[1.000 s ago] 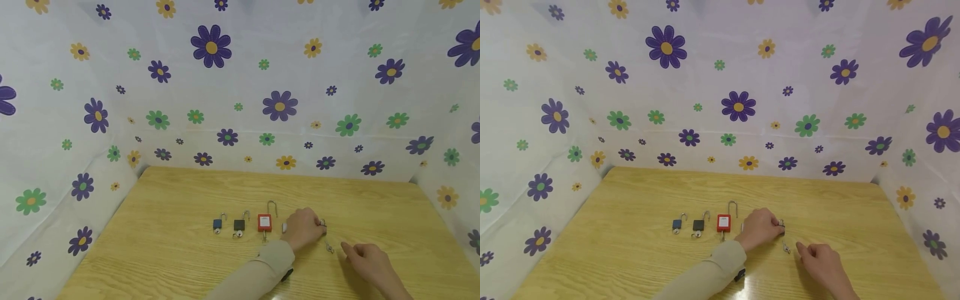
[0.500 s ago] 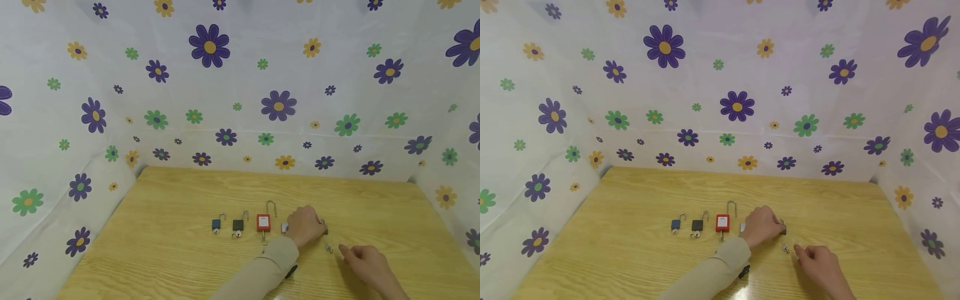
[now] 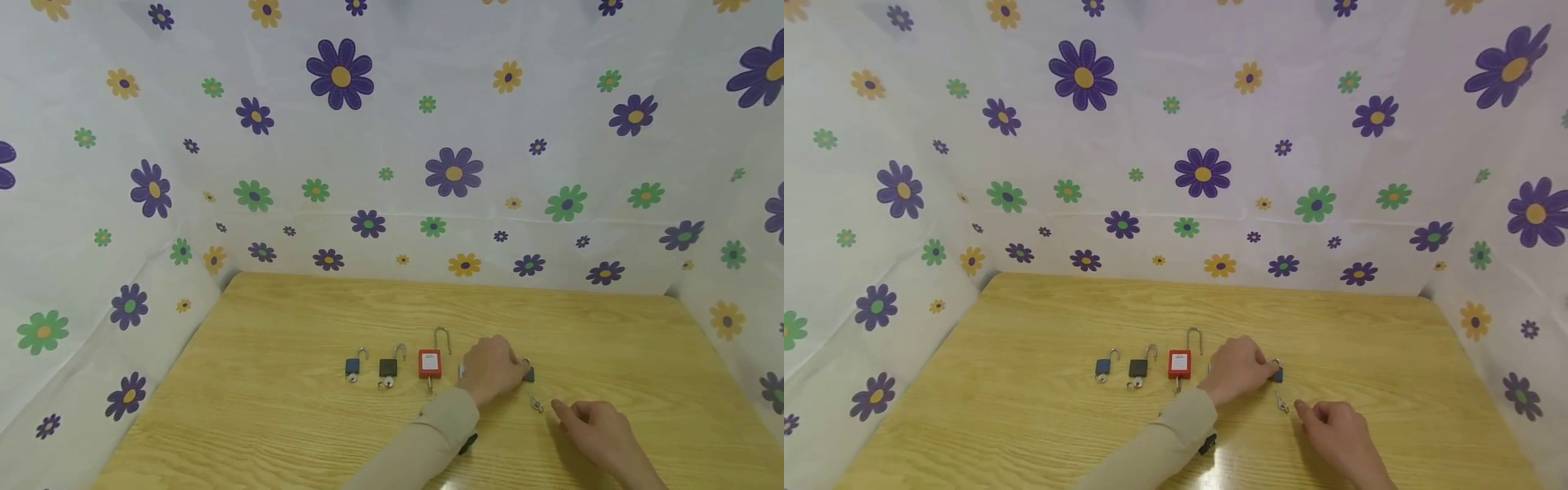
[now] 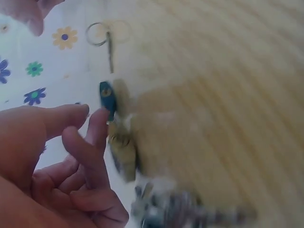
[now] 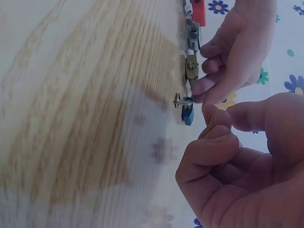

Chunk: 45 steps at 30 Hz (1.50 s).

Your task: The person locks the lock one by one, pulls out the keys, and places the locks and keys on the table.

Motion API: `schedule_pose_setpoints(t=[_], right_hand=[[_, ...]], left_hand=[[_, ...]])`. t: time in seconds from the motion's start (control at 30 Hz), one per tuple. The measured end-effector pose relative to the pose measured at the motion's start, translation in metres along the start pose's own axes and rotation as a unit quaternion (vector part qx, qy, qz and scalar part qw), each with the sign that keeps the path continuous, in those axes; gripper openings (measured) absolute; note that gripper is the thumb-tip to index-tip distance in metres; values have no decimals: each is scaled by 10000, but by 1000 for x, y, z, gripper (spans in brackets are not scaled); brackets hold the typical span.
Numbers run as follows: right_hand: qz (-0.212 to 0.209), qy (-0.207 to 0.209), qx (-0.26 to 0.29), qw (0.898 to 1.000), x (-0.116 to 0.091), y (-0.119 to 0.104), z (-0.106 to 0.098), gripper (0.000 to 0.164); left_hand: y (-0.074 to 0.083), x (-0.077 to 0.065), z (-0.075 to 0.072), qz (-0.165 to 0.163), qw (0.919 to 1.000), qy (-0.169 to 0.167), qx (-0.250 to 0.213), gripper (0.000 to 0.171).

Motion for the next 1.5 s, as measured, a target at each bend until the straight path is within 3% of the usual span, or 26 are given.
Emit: schedule_pose_setpoints(t=[0.1,0.27,0.4,0.57,0.83,0.97,1.1,1.33,1.5], right_hand=[[24,58,-13,10000,0,-1,-1,50],[124,74,-68,9999,-1,-2,-2,46],[92,67,-103,9999,-1,-2,-1,46],[-20,116,-171,9998,-2,-2,0,44],[-59,93,-187,9998,-4,-3,1,44],[-67,110,-194,9997,-5,-4,3,43],[-49,95,-139,9998,-7,-5,4,41],[-39,57,-33,10000,-7,-6,5,42],[-19,74,-26,10000,-6,-5,6,42]], left_hand=[[-5,-3,-11,199,9996,43,-171,44],[-14,-8,-26,436,9989,116,160,60],[-17,-11,-23,460,9963,66,724,62],[-20,-15,-13,608,9861,105,1545,60],[-17,-18,-16,674,9798,305,1860,57],[-19,-18,-15,556,9875,107,1469,46],[-22,-17,-15,474,9944,1,945,49],[-25,-17,-20,669,9964,2,525,47],[-27,-20,-26,907,9957,-101,-148,46]])
Point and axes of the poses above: each hand's wrist, its own x-axis towards the middle knuckle, its own z-axis out of the palm, y = z × x, the point moved 3 cm from there along x, towards the middle knuckle, and after that the axes turned 2 degrees about -x, right-handed, at the moved point
